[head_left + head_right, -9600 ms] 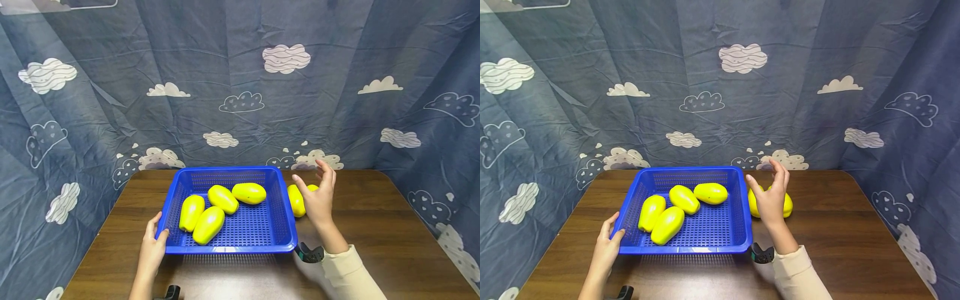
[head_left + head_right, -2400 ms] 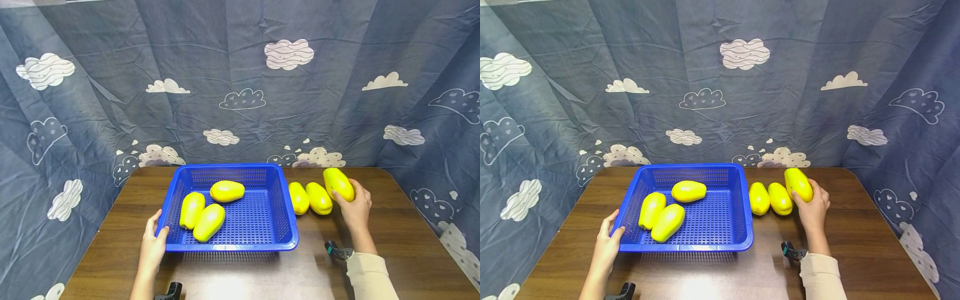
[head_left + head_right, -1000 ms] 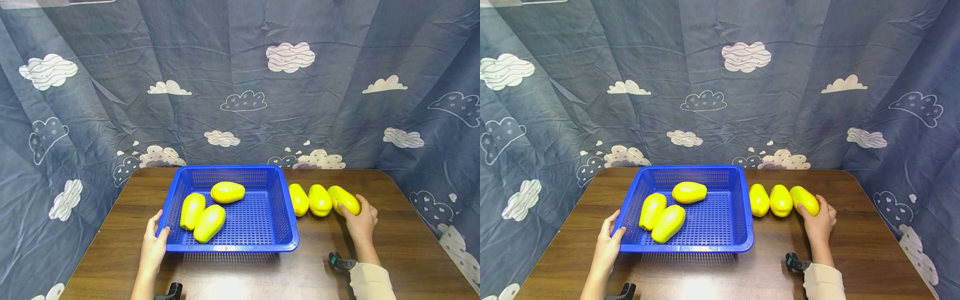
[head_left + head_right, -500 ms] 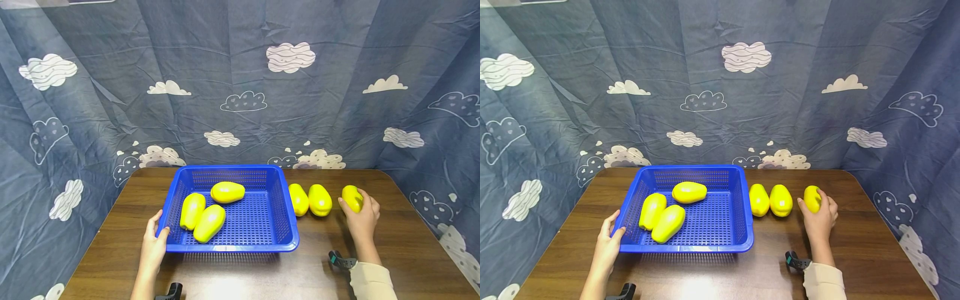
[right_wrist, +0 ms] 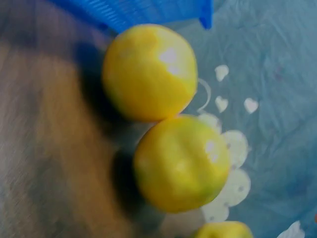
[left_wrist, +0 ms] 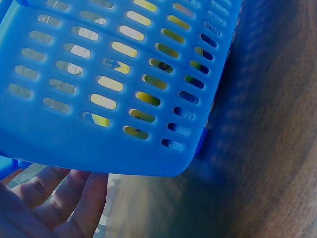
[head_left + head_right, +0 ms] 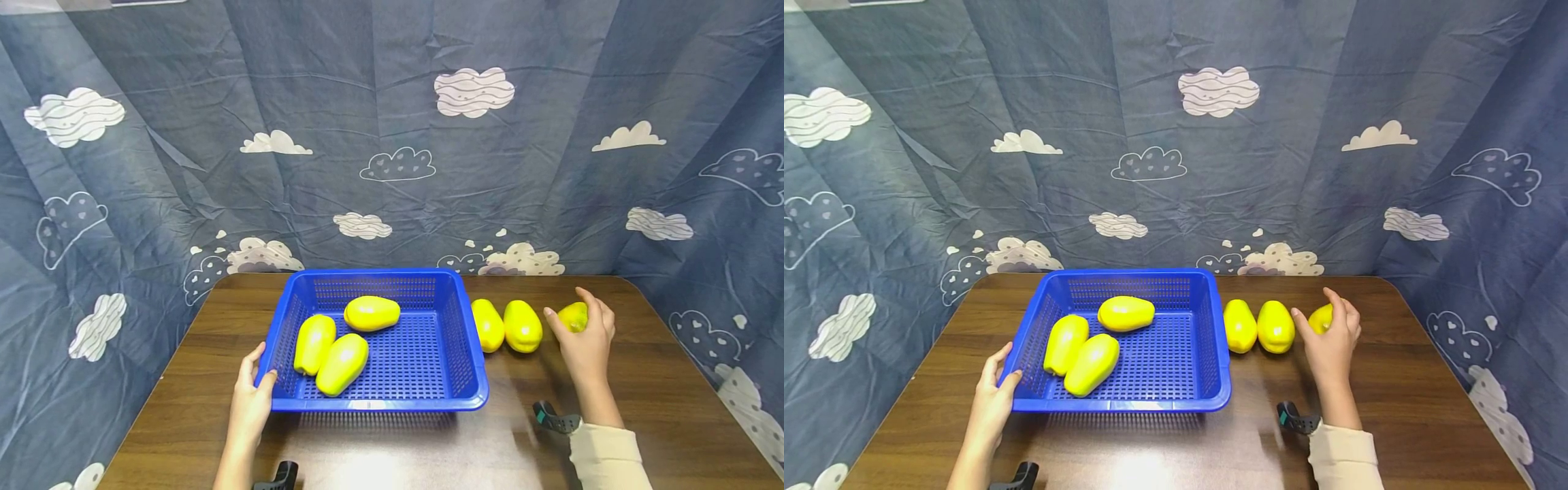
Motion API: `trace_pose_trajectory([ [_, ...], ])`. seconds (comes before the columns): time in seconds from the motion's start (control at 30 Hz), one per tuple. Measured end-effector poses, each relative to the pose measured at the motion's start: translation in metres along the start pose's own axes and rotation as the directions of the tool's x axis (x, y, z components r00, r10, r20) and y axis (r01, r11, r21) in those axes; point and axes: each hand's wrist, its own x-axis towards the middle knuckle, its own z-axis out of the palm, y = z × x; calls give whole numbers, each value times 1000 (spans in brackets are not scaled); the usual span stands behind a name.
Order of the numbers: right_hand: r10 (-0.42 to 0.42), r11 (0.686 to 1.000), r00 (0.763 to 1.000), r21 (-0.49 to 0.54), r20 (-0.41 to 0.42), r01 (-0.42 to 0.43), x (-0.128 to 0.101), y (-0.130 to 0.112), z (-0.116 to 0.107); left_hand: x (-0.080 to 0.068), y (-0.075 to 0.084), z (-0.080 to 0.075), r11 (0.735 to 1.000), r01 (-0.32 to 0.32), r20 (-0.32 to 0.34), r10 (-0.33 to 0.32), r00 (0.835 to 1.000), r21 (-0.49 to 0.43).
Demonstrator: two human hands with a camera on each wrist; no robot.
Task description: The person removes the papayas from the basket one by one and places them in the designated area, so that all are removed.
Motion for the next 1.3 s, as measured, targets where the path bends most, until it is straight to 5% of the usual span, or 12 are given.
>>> trace_pose_trajectory([
  [0.67,-249,961,969,128,0,247,9,-73,8,0,-2,0,1000,-12,3,12,1000,11],
  [1.3,-404,903,900,230,163,363,-4,-124,61,-2,-3,0,1000,-20,-5,20,1000,-5],
])
